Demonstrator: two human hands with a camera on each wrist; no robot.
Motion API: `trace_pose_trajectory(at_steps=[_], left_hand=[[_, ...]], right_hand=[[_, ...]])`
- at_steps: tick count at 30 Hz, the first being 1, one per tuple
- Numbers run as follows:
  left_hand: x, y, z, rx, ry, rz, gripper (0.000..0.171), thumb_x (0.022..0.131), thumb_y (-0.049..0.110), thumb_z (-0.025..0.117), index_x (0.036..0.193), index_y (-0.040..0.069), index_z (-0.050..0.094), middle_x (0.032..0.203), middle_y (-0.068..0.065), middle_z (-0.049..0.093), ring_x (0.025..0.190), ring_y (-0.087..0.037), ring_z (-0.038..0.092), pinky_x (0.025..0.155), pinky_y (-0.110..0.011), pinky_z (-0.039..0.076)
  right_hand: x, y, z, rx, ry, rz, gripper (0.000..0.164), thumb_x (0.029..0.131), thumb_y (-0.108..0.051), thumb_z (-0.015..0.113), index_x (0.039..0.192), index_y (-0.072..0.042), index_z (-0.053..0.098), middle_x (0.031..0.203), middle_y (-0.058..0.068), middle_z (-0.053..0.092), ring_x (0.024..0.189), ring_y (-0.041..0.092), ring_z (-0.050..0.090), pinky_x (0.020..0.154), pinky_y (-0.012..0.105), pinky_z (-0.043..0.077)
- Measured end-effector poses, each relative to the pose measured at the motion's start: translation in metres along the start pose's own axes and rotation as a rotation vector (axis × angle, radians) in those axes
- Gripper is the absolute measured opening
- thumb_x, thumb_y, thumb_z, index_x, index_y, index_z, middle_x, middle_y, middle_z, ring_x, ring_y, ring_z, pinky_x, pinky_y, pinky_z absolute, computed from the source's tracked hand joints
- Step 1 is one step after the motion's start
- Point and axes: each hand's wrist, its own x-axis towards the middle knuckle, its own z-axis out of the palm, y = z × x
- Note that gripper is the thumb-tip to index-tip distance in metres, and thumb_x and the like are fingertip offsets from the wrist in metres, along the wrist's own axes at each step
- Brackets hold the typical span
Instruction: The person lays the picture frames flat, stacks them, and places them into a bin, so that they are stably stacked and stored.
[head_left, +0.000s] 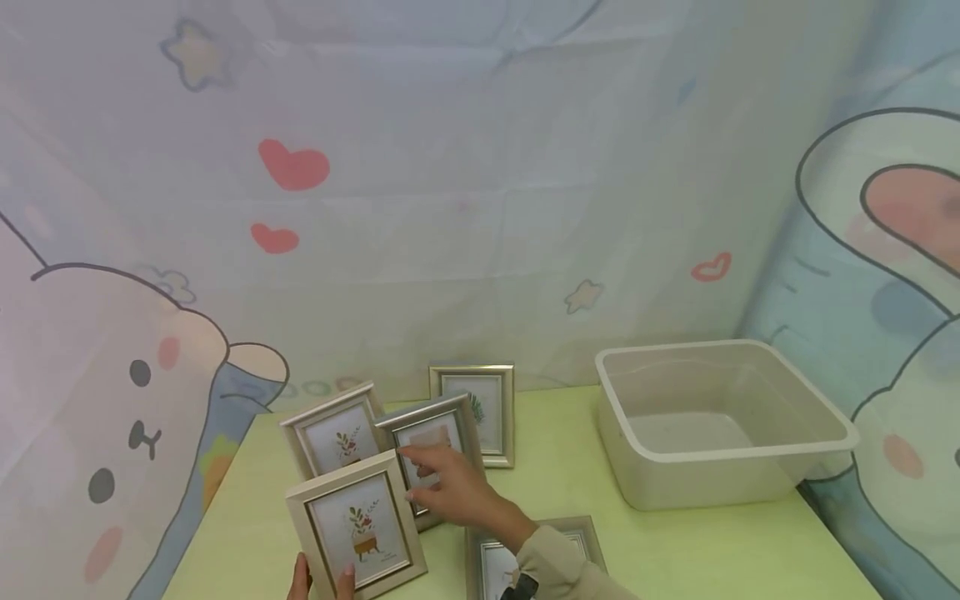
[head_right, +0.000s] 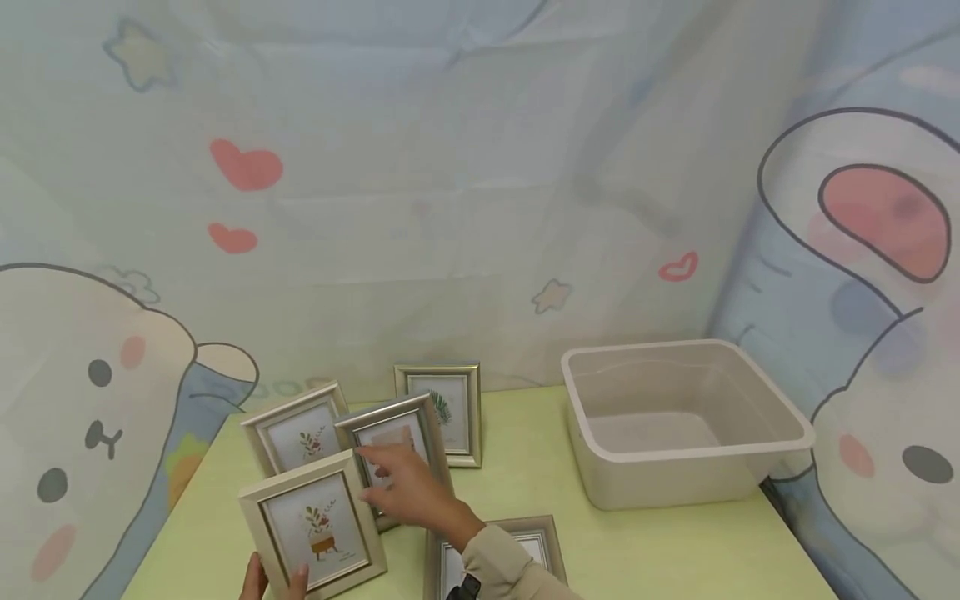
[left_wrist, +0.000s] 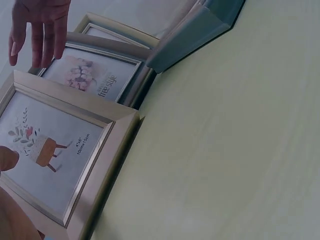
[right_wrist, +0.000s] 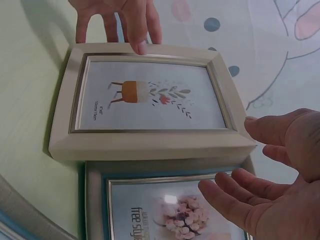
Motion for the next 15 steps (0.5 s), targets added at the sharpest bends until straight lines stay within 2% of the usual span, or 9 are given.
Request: trace_pose_trajectory(at_steps=[6,7,11,13,14,15], left_hand=[[-0.001,0.009,-0.002,-0.121,-0.014,0.015,0.074,0.09,0.018,0.072,0.149,-0.008,0.036,0.134,-0.041,0.051,0.122,-0.055,0.049,0.098,-0.069,0.04],[0.002,0.003,0.002,-0.131,-0.018,0.021,0.073,0.091,0.019,0.072,0.148,-0.008,0.037,0.132,-0.04,0.053,0.121,-0.054,0.05,0.097,-0.068,0.041],[0.0,0.016,-0.006,-0.164,-0.074,0.008,0.068,0.094,0.021,0.068,0.147,-0.008,0.039,0.13,-0.04,0.055,0.122,-0.054,0.05,0.095,-0.068,0.043],[-0.002,0.025,-0.011,-0.157,-0.104,0.008,0.066,0.095,0.025,0.066,0.146,-0.007,0.04,0.129,-0.038,0.057,0.121,-0.053,0.052,0.088,-0.059,0.051],[-0.005,0.037,-0.017,-0.152,-0.118,0.013,0.063,0.095,0.024,0.065,0.145,-0.008,0.042,0.127,-0.037,0.058,0.119,-0.052,0.054,0.085,-0.051,0.054],[-0.005,0.039,-0.018,-0.146,-0.123,0.022,0.061,0.095,0.024,0.065,0.144,-0.006,0.043,0.126,-0.036,0.06,0.117,-0.05,0.056,0.081,-0.041,0.056]], right_hand=[[0.007,0.001,0.008,-0.046,-0.027,0.027,0.059,0.09,-0.007,0.072,0.146,-0.009,0.051,0.136,0.016,0.058,0.111,0.03,0.066,0.08,0.012,0.054],[0.008,0.002,0.008,-0.05,-0.03,0.022,0.059,0.09,-0.007,0.072,0.146,-0.009,0.051,0.134,0.015,0.059,0.11,0.029,0.066,0.081,0.014,0.054],[0.013,0.002,0.009,-0.096,-0.018,-0.017,0.053,0.092,-0.007,0.069,0.143,-0.009,0.054,0.131,0.014,0.063,0.104,0.023,0.07,0.085,0.02,0.055],[0.016,0.0,0.01,-0.134,0.004,-0.03,0.049,0.093,-0.007,0.068,0.141,-0.009,0.057,0.126,0.011,0.066,0.101,0.019,0.071,0.091,0.027,0.055],[0.017,0.0,0.01,-0.151,0.018,-0.034,0.047,0.093,-0.007,0.067,0.139,-0.01,0.059,0.123,0.01,0.068,0.101,0.018,0.071,0.094,0.031,0.054],[0.018,-0.001,0.011,-0.167,0.03,-0.039,0.045,0.094,-0.007,0.067,0.138,-0.01,0.06,0.121,0.009,0.069,0.101,0.017,0.07,0.096,0.035,0.054]])
